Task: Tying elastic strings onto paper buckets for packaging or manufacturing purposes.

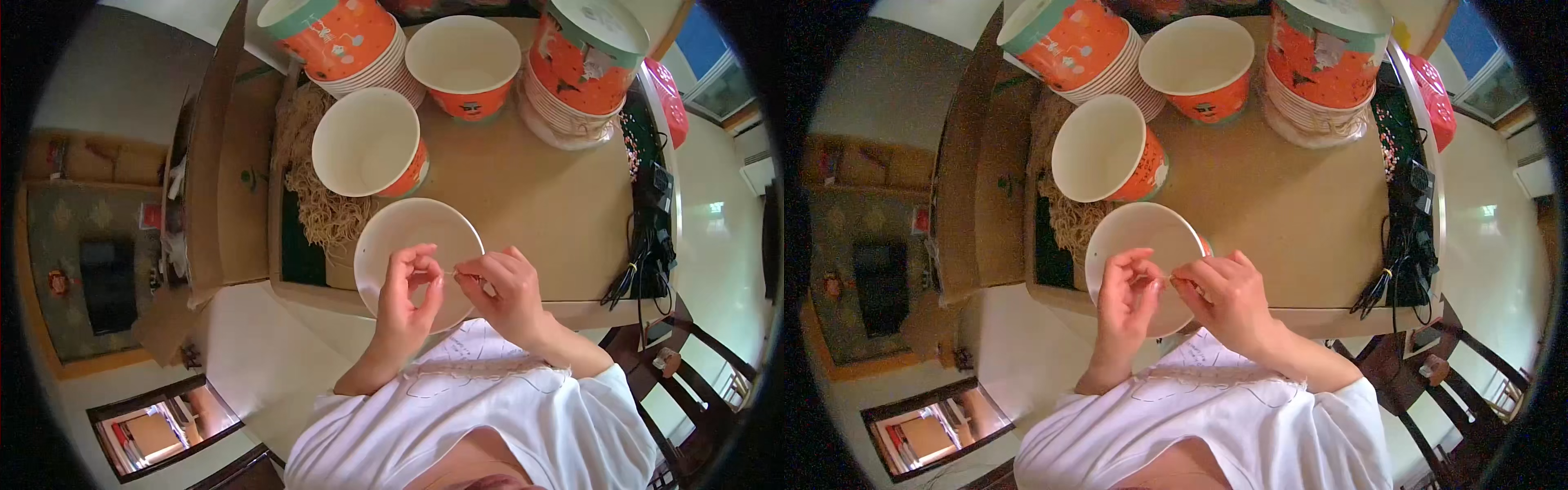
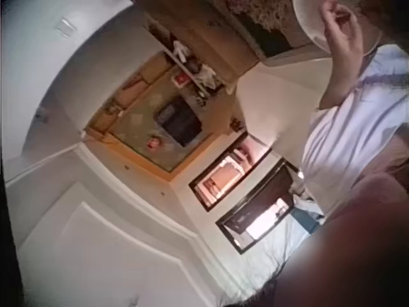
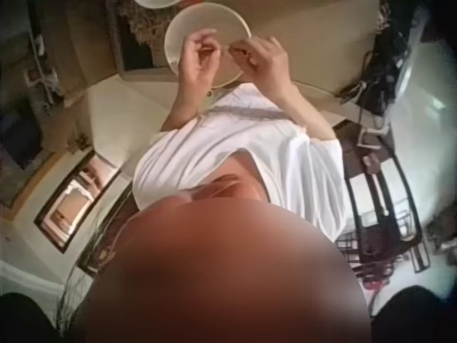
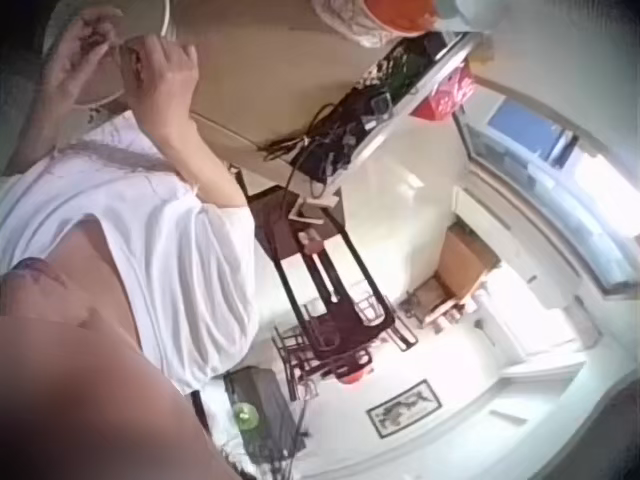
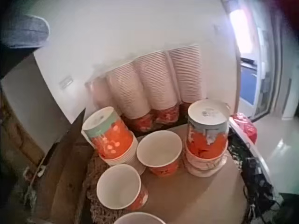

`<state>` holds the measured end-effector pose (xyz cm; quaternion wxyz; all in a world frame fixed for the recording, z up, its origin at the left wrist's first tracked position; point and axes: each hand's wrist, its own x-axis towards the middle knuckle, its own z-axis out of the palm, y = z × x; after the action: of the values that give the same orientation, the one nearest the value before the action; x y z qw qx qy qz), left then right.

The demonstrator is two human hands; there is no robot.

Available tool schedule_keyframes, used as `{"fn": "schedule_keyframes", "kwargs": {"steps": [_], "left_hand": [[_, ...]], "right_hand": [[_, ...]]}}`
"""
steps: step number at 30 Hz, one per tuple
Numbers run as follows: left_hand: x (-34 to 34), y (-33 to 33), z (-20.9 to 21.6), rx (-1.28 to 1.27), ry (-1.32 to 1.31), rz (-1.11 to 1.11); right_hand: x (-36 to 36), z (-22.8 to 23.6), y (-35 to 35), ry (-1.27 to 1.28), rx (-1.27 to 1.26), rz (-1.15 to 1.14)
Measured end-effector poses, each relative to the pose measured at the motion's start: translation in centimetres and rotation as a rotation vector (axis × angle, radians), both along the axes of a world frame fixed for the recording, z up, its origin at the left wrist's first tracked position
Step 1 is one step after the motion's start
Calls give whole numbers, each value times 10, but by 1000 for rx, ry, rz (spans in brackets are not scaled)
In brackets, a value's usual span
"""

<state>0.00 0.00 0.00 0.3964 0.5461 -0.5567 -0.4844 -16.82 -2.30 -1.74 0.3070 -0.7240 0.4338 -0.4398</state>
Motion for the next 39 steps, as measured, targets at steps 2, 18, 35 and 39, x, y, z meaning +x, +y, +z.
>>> {"fn": "schedule_keyframes", "kwargs": {"steps": [2,18,35,39], "left_hand": [[-4,0,1,35,217,21],[-9,2,0,-20,170,47],[-15,0,8,-28,254,106],[-15,2,11,-58,155,57]], "right_hand": [[0,0,0,-1,-1,-2],[5,-4,1,-33,-82,-7],[5,6,5,-42,-51,65],[6,7,5,-124,-6,43]]}}
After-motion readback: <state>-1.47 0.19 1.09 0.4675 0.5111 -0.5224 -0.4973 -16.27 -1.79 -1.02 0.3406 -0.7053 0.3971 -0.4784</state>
